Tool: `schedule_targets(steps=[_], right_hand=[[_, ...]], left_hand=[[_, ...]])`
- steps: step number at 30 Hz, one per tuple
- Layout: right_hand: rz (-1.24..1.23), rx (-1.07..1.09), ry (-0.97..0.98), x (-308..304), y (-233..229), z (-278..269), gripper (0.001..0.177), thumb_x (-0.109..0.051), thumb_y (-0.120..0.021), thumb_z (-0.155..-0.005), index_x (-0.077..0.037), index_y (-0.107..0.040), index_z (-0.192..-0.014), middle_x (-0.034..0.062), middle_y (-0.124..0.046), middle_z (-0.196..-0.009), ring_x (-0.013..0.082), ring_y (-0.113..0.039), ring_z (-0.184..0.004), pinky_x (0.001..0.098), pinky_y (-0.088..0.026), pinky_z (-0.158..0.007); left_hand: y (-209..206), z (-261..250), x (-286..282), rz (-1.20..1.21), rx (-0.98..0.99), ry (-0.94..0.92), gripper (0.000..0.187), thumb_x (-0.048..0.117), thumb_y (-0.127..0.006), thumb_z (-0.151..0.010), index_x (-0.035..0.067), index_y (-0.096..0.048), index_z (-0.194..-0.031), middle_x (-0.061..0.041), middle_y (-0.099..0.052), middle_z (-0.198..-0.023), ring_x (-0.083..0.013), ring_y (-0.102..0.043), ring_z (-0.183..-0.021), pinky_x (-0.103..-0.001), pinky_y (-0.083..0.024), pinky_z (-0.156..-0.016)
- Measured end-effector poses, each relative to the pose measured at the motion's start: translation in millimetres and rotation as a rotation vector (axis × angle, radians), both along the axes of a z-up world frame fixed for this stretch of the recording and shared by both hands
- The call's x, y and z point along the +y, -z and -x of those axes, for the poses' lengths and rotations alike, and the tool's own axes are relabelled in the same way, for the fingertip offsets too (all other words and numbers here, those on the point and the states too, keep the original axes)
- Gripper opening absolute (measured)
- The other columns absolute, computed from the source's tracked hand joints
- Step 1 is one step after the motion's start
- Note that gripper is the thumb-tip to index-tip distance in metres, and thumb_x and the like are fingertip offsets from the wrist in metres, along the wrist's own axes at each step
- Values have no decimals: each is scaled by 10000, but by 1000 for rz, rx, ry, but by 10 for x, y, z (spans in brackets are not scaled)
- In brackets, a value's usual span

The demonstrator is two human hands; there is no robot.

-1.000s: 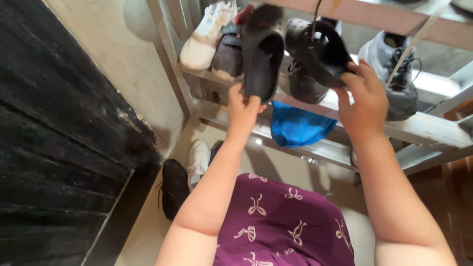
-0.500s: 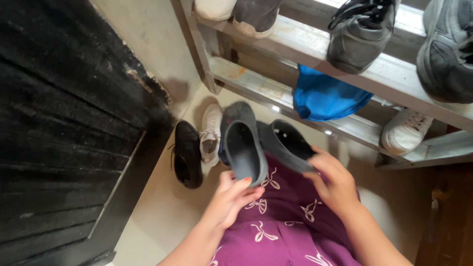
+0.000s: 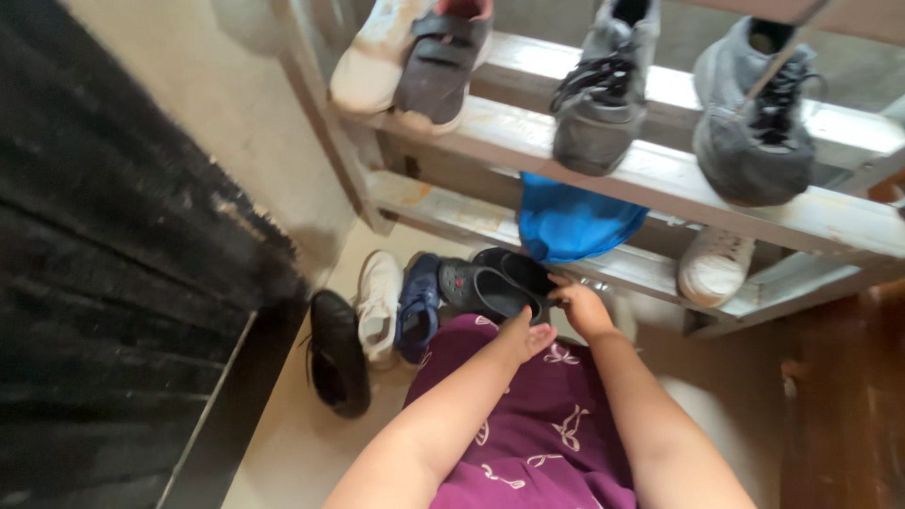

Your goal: The person organizes a shoe rack by picking up various shoes, inspecting them, and placing them back on the shelves. They handle sneakers, sandals, and slippers, and also tie the laces of a white sneaker before returning it to the rack.

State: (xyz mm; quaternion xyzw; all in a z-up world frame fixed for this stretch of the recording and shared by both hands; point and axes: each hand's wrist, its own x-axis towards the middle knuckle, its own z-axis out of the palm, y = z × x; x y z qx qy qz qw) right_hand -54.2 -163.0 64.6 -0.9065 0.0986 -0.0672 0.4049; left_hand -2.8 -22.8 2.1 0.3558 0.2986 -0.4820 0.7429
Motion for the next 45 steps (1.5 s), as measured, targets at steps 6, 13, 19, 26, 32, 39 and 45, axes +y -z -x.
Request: schedule_targets(steps=[6,13,19,26,32,39,45], right_hand=[[298,56,56,152,-199,315,641,148,-548,-731,-222,-783,-1199,110,-712,-1239,359,-671,-1100,421,-537,-916],[154,-372,202,-42,-1811,491,276,3,-721,-760,-125,-754,-1002,96,-744,-1010,261,-722,-968,391,-568,-871],[719,-553,622,-994,-2694,420,996,-388,-961,-654,-4,-548,-1476,267,-468,-1460,475,-505,-1297,492,-447,-1031],[431,-381,765,-676,-2868,662,685,-408,-894,-703,-226,-700,-1334,202,-535,-1442,413,-582,-1271,460,-497,-1011],[488,-619,744,216,-3267,1443,642,-346,-891,-668,-189,-713,-1264,214,-602,-1371,395,-634,-1214,423,-519,-1014],[456,-392,602,656,-3619,1604,733,-331,-933,-608,-213,-695,-1290,189,-554,-1396,400,-630,-1155,425,-523,-936],[660,-719,560,19,-4240,1948,578,-304,-909,-733,-197,-676,-1250,59,-629,-1423,320,-649,-1330,398,-524,-1122]], left_hand=[[308,-62,89,206,91,317,544,314,-463,-1041,-50,-368,-1434,-295,-670,-1240,-382,-696,-1098,-413,-596,-882],[655,-350,476,292,-169,234,277,226,-722,-1009,137,-567,-1221,-71,-655,-977,-178,-622,-845,-284,-468,-736],[457,-363,603,356,-192,56,450,340,-652,-955,168,-598,-1367,-59,-656,-846,-148,-564,-686,-272,-452,-632],[-693,-119,697,240,-685,254,492,330,-593,-1003,161,-520,-1459,-24,-622,-921,-101,-544,-760,-264,-444,-683],[-2627,39,479,381,-1053,578,774,485,-603,-950,140,-311,-1578,-69,-621,-1308,-183,-641,-1106,-341,-564,-913],[-3707,496,-203,448,-988,539,1048,388,-688,-846,334,46,-1593,-82,-517,-1430,-220,-586,-1253,-466,-524,-946],[-3636,263,-480,432,-915,505,913,293,-698,-845,291,-197,-1609,-69,-573,-1380,-222,-634,-1176,-442,-544,-902]])
